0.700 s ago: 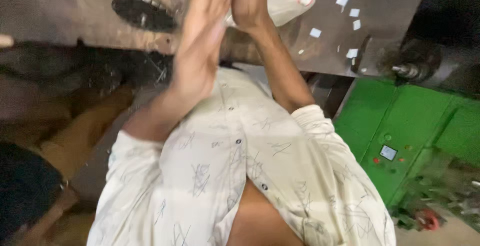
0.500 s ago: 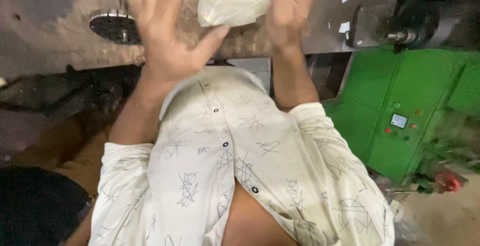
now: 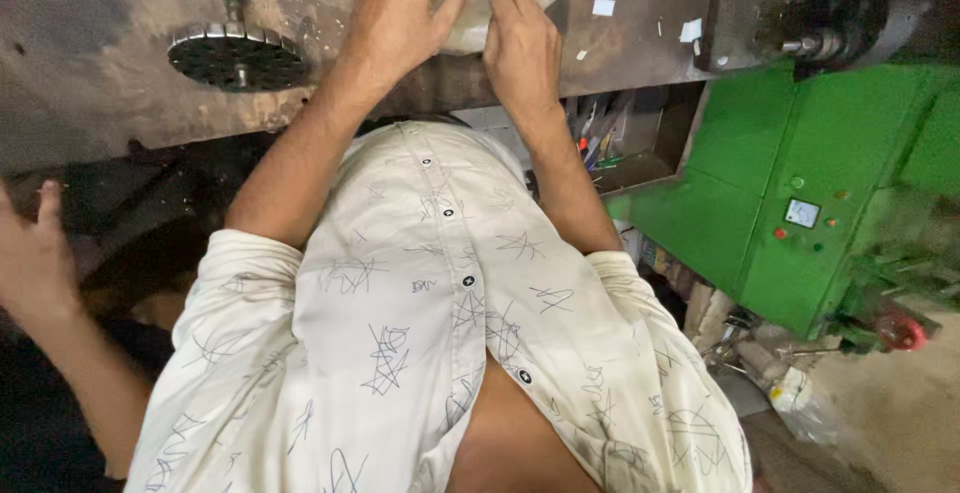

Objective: The person places small white square pieces into the slots of a circular metal object. They then use scissors to trim the excess material from the inserted pieces. The person repeats this process for multiple slots around the circular object.

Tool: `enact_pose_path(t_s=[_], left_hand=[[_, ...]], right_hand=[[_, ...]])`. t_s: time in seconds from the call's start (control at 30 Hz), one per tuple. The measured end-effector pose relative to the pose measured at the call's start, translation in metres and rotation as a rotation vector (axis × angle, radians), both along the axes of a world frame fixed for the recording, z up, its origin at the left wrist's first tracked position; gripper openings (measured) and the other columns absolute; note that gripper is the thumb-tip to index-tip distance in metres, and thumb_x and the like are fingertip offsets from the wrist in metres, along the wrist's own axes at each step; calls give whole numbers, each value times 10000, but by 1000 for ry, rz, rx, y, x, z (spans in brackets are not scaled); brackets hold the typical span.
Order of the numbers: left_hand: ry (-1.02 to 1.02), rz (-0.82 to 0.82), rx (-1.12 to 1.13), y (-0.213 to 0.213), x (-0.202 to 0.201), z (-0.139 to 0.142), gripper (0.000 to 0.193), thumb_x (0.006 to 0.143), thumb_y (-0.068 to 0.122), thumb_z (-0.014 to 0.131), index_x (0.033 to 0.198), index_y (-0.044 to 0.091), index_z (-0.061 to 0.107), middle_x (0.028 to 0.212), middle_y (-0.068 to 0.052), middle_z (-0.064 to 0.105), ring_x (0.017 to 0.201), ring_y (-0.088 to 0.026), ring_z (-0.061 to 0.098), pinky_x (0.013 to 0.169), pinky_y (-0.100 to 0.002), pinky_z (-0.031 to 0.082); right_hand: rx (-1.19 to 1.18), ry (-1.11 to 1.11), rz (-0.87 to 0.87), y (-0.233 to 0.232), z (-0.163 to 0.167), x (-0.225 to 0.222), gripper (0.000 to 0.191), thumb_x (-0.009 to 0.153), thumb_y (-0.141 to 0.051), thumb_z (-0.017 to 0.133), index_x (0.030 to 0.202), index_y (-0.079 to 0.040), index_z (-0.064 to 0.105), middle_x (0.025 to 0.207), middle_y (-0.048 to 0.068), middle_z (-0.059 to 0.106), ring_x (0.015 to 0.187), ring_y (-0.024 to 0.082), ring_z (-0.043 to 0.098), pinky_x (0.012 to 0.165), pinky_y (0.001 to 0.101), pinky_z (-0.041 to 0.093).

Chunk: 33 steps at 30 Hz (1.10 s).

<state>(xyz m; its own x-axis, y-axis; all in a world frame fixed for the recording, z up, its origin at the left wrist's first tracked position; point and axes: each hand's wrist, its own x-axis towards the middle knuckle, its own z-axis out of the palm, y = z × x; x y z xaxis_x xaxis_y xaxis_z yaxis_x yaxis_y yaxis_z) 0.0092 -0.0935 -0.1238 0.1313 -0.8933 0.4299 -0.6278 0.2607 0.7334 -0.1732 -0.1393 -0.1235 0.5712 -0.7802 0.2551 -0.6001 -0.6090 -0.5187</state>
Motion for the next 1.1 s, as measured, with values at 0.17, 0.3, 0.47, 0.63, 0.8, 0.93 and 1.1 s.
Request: enact_pose_path(t_s=[0.17,0.3,0.47,0.63,0.8,0.93,1.1], left_hand=[[255,114,47,-2,-22,-10,180,938,74,772,1085,-7,708,995,-192,712,961,-394,676,864,-470,505],[252,100,-16,5,-35,1,235,949,110,801,1133,13,691,1096,-171,701,1050,-367,663,933,-453,512],[106,-45,96,18,-27,7,661,884,298,929,1393,67,575,1401,-184,514,1343,-392,487,1120,-507,446],[-128,-100,310,28,-19,-23,1218,662,487,1006,1580,107,302,1611,-218,244,1459,-464,254,1092,-629,343],[-117,8,280,29,-35,-61,1110,754,140,878,1653,128,227,1717,-204,155,1560,-484,199,1199,-596,374],[-14,88,181,24,-42,-70,1054,778,7,786,1671,140,241,1695,-225,152,1559,-510,177,1240,-589,372],[42,241,149,-13,-29,-64,969,715,23,804,1562,40,333,1528,-296,285,1401,-572,280,1129,-594,412]], right_hand=[[82,151,21,5,-7,-10,286,959,-26,660,1241,-74,656,1056,171,682,924,428,679,785,541,537],[11,217,-114,-3,-15,-21,317,879,-144,730,1146,-6,629,1096,248,651,910,497,654,775,580,519],[-56,225,-135,-22,-20,-40,379,916,-89,677,1285,-14,644,1176,263,650,955,482,675,802,549,546],[-23,130,-43,-21,-22,-25,274,892,-160,744,1139,-43,729,1101,225,703,914,431,714,764,509,573],[-43,265,128,-7,-16,-15,171,868,-100,728,1027,-74,787,943,199,730,823,424,712,719,520,566],[-49,54,193,-23,-18,3,159,876,-107,730,1014,-31,752,954,180,736,817,383,735,712,466,596],[-174,27,275,-71,-9,46,197,802,-124,811,956,-13,756,908,190,729,845,410,679,719,528,503]])
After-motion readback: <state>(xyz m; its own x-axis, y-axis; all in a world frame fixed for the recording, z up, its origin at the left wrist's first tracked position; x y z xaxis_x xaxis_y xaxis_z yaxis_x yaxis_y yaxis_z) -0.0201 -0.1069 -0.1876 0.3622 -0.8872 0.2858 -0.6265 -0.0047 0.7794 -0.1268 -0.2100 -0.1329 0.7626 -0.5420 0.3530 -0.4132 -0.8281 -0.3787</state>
